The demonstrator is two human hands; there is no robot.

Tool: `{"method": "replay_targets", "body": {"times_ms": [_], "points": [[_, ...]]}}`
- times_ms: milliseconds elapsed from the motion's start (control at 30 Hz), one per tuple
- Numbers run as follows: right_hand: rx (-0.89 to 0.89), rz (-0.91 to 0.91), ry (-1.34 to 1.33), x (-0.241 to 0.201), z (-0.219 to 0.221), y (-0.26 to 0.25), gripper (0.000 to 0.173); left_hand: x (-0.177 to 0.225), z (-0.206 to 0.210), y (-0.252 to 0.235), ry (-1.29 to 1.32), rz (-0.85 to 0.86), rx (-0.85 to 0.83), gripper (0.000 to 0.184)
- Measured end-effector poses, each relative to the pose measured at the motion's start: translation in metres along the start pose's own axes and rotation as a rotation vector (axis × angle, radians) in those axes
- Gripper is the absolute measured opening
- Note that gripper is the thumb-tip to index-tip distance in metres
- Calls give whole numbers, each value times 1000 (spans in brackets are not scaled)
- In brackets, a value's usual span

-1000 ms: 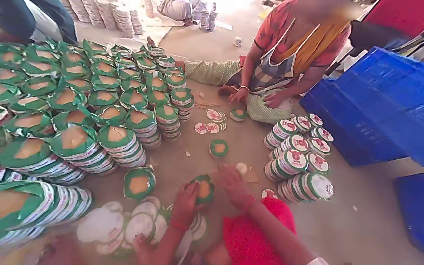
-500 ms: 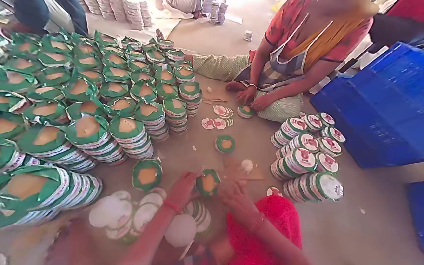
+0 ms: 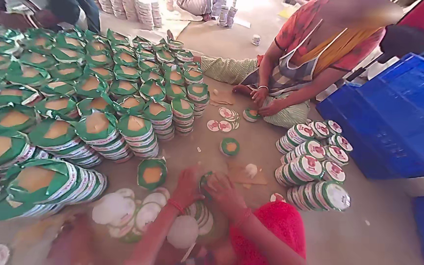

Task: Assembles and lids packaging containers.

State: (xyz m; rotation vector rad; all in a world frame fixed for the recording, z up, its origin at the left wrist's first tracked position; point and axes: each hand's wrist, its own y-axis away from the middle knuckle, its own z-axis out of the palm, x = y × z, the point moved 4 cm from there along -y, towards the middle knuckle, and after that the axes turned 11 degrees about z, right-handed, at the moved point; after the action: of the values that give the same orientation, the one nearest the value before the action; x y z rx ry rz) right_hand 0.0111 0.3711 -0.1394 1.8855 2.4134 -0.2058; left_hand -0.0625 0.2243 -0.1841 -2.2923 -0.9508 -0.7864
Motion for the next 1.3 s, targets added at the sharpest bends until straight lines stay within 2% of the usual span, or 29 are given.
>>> {"method": "replay_targets", "body": {"times_ms": [67, 133, 233, 267, 400, 533, 600, 667, 733, 867, 1000, 1100, 1167, 1233, 1300], "points": [[-44, 4, 66, 4, 2, -5, 51, -2, 0, 1, 17, -65, 2, 124], [-27, -63, 130, 0, 5, -7, 53, -3, 0, 3, -2, -58, 56, 125], [42, -150, 96, -6, -5, -7, 40, -5, 3, 6, -31, -48, 85, 124], [40, -115, 67, -4, -12, -10, 38, -6, 4, 6, -38, -39, 91, 123], [-18, 87, 89, 19, -18, -35, 52, -6, 7, 11, -33, -63, 69, 119], [-205, 60, 158, 11, -6, -35, 53, -4, 3, 10, -13, -122, 57, 119], [-149, -19, 197, 3, -2, -27, 49, -3, 5, 10, -13, -157, 18, 119], [3, -125, 245, -2, 2, -18, 43, -1, 2, 9, -47, -191, -32, 120], [93, -209, 292, -4, 5, -6, 46, 1, -3, 8, -64, -227, -63, 117], [111, -251, 325, 1, -4, 14, 50, -3, -16, 8, -140, -276, -36, 108], [-10, -54, 114, -6, -11, 23, 45, -13, -24, 12, -171, -333, -81, 95], [-267, 66, -179, -39, 11, 26, 36, -11, -31, 15, -138, -318, -40, 80], [-469, 92, -311, -62, 38, 26, 46, -7, -35, 12, -106, -319, -68, 75], [-546, 101, -299, -76, 60, 24, 63, -4, -38, 10, -78, -302, -94, 70], [-552, 126, -267, -82, 68, 21, 63, -4, -42, 9, -49, -298, -108, 66]]}}
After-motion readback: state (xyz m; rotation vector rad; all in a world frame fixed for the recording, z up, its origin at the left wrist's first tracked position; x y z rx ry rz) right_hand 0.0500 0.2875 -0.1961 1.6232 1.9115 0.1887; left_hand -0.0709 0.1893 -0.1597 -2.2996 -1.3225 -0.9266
